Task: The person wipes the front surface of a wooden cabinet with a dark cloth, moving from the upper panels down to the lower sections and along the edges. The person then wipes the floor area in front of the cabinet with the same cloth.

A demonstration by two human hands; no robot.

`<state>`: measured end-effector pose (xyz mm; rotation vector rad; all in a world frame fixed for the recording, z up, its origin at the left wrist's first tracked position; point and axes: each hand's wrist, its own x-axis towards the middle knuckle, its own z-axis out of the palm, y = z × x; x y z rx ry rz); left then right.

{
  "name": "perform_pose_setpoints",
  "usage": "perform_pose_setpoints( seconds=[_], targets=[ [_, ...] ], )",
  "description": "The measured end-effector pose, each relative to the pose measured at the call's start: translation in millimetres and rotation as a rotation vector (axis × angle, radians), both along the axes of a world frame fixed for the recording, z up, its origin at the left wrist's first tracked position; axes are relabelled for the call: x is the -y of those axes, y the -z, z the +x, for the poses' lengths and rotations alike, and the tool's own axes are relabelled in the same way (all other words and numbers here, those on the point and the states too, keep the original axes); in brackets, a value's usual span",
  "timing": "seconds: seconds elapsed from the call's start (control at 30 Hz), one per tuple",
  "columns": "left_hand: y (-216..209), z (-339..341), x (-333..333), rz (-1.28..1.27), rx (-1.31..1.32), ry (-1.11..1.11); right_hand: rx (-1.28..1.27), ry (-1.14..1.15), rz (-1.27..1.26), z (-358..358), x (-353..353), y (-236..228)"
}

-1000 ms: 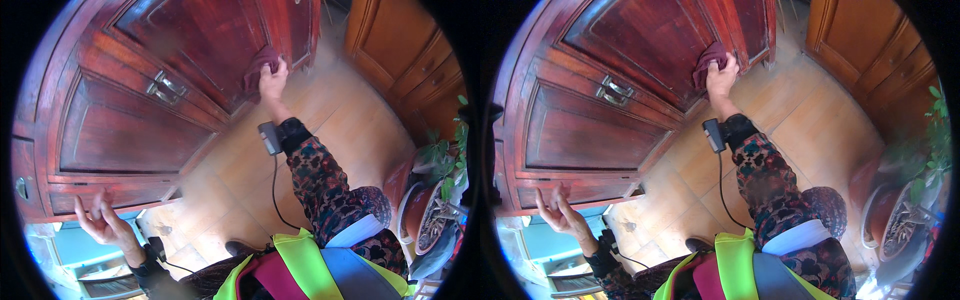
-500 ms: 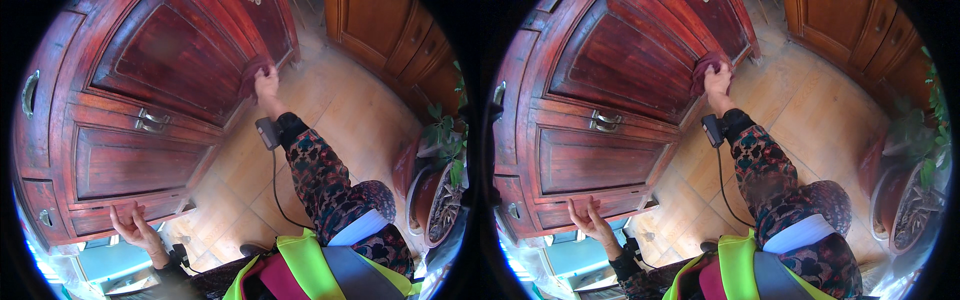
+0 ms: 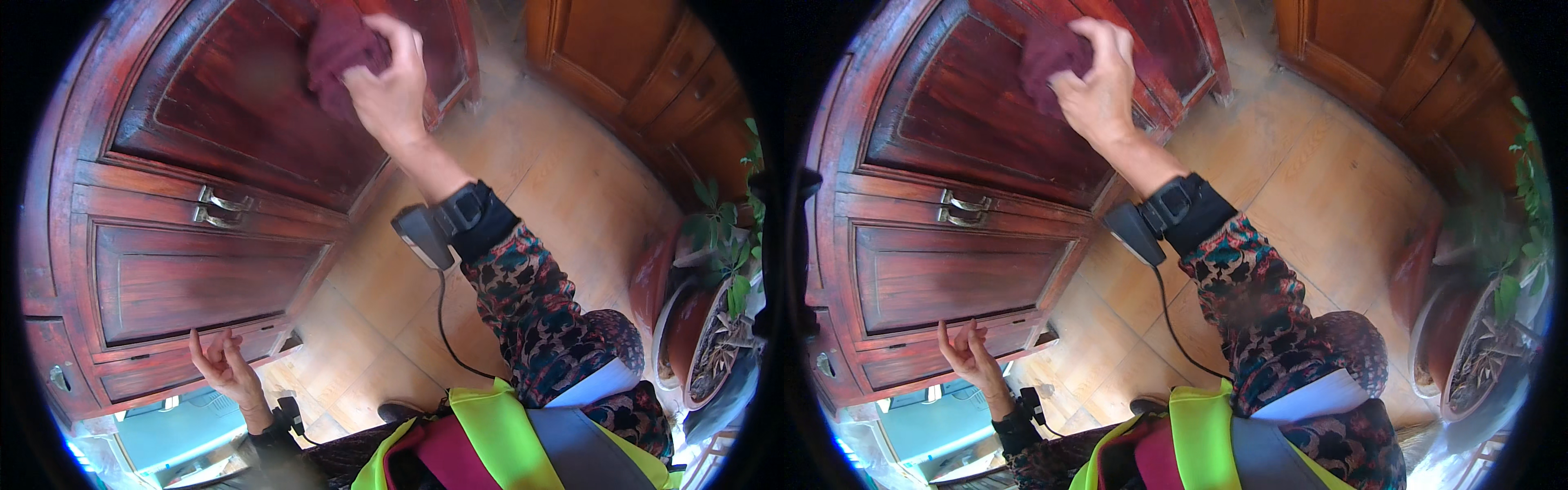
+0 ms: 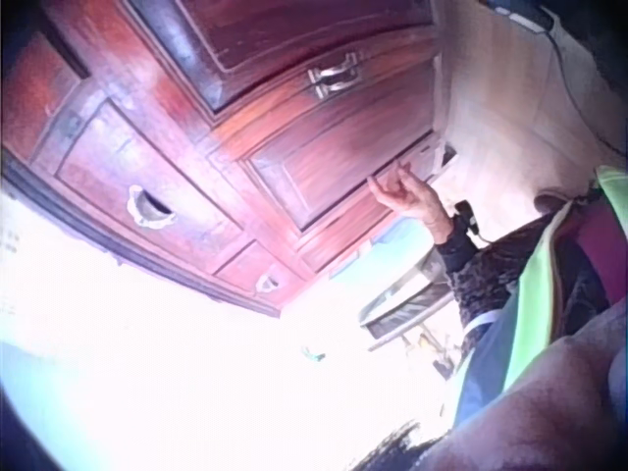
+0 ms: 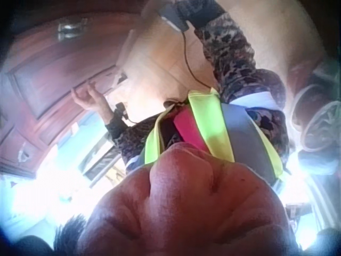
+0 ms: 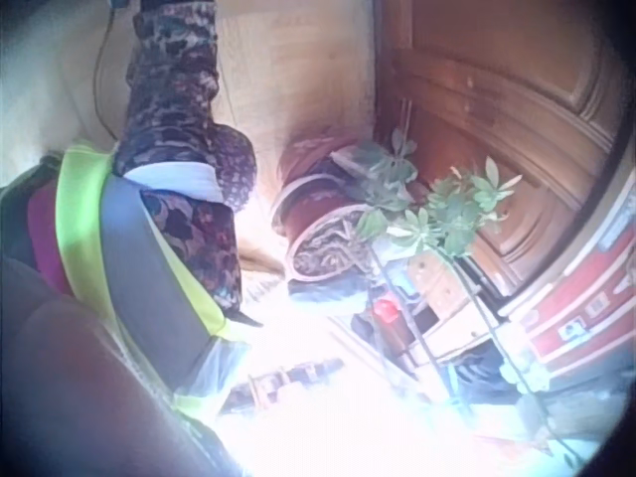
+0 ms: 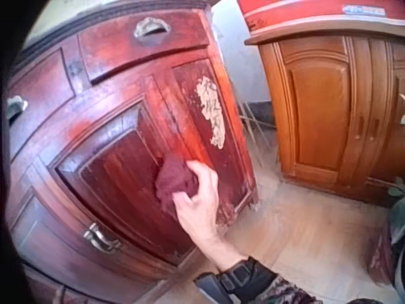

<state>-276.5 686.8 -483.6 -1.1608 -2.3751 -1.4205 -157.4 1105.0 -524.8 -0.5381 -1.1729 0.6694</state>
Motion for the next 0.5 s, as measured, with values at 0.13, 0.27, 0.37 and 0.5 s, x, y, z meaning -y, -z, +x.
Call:
perform_pose_setpoints(
  seconds=[0.13, 0.27, 0.37, 0.5],
  targets=[
    [10, -6, 0, -0.010, 0.040, -0.033, 0.024, -0.041, 0.106, -13, -4, 2],
    [18, -10, -2, -0.045, 0.038, -0.018, 0.099, 0.005, -0.031, -15, 3, 83],
    [20, -15, 0, -0.063, 0.040, -0.004, 0.241, 0.017, -0.271, -3, 18, 154],
    [22, -17, 9, -0.097, 0.015, 0.023, 0.249, -0.027, -0.489, 3, 20, 218]
  ],
)
